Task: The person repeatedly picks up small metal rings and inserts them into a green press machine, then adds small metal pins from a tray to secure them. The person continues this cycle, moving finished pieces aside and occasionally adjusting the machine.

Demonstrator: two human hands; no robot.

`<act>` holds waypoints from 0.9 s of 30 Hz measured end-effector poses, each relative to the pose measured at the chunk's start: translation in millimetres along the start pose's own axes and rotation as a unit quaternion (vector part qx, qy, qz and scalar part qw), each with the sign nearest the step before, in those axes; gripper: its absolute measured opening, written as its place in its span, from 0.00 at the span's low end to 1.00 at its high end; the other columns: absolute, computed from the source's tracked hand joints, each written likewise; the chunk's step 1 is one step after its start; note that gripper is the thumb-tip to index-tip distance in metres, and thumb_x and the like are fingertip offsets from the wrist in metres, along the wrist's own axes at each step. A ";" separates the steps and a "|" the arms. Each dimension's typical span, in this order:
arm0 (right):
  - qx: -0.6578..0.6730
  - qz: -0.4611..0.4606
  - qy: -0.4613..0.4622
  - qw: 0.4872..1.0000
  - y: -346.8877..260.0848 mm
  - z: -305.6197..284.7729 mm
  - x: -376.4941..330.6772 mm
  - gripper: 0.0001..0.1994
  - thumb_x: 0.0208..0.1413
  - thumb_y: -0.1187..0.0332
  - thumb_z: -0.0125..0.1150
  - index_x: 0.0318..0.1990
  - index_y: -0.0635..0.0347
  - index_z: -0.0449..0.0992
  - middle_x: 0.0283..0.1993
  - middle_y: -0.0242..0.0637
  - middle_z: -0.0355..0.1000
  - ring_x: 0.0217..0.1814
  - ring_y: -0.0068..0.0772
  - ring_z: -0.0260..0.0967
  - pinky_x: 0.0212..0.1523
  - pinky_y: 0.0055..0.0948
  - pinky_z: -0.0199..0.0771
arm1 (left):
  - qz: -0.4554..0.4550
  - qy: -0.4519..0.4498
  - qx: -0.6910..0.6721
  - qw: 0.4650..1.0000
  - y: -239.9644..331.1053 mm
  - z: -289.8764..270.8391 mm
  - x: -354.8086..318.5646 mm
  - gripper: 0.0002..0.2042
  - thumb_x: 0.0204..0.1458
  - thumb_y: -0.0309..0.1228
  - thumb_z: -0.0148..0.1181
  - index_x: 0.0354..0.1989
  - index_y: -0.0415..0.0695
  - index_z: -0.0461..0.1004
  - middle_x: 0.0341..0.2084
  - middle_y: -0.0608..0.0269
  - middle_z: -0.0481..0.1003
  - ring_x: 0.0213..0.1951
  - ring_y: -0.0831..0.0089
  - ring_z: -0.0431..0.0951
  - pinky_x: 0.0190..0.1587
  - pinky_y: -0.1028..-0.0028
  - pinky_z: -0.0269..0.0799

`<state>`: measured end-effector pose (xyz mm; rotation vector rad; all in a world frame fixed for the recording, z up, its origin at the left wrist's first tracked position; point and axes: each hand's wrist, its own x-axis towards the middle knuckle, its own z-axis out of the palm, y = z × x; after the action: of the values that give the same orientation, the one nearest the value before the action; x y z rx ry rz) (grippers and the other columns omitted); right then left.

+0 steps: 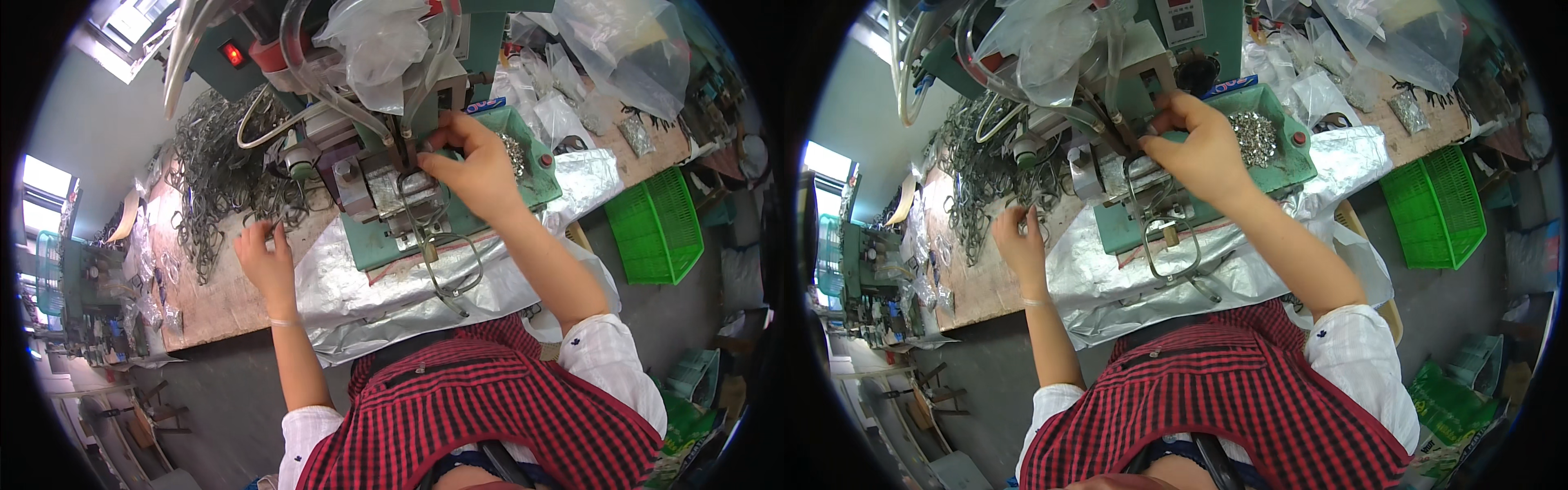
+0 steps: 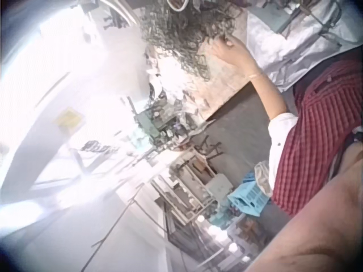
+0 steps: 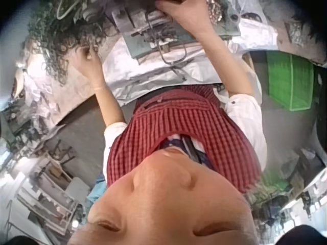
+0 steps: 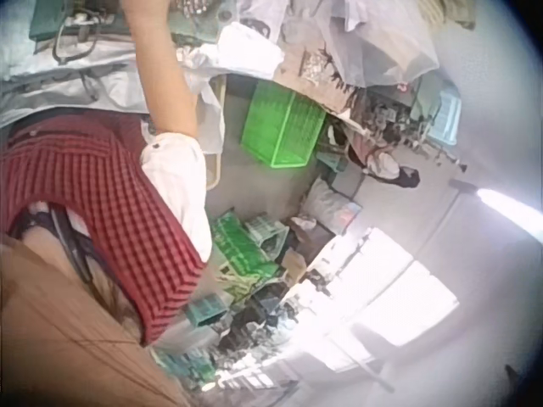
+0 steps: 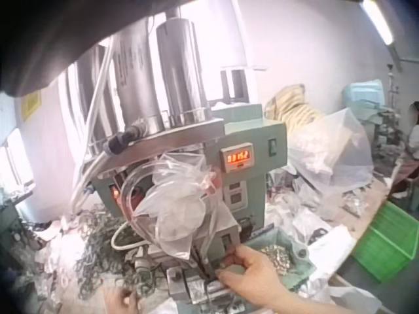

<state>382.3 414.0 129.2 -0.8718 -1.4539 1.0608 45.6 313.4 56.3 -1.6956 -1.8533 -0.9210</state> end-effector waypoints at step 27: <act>-0.513 -0.122 0.099 0.844 91.0 -93.5 -25.4 0.09 0.51 0.64 0.71 0.38 0.56 0.84 0.50 0.44 0.78 0.58 0.50 0.73 0.58 0.45 0.73 | 0.399 0.037 -0.360 0.843 162.2 -24.7 49.3 0.14 0.39 0.19 0.71 0.35 0.43 0.78 0.40 0.58 0.84 0.28 0.65 0.81 0.33 0.69 0.82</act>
<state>475.4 434.6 36.6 -1.4181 -1.8780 -0.1019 196.5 331.1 135.6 -2.4950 -0.5599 -1.3213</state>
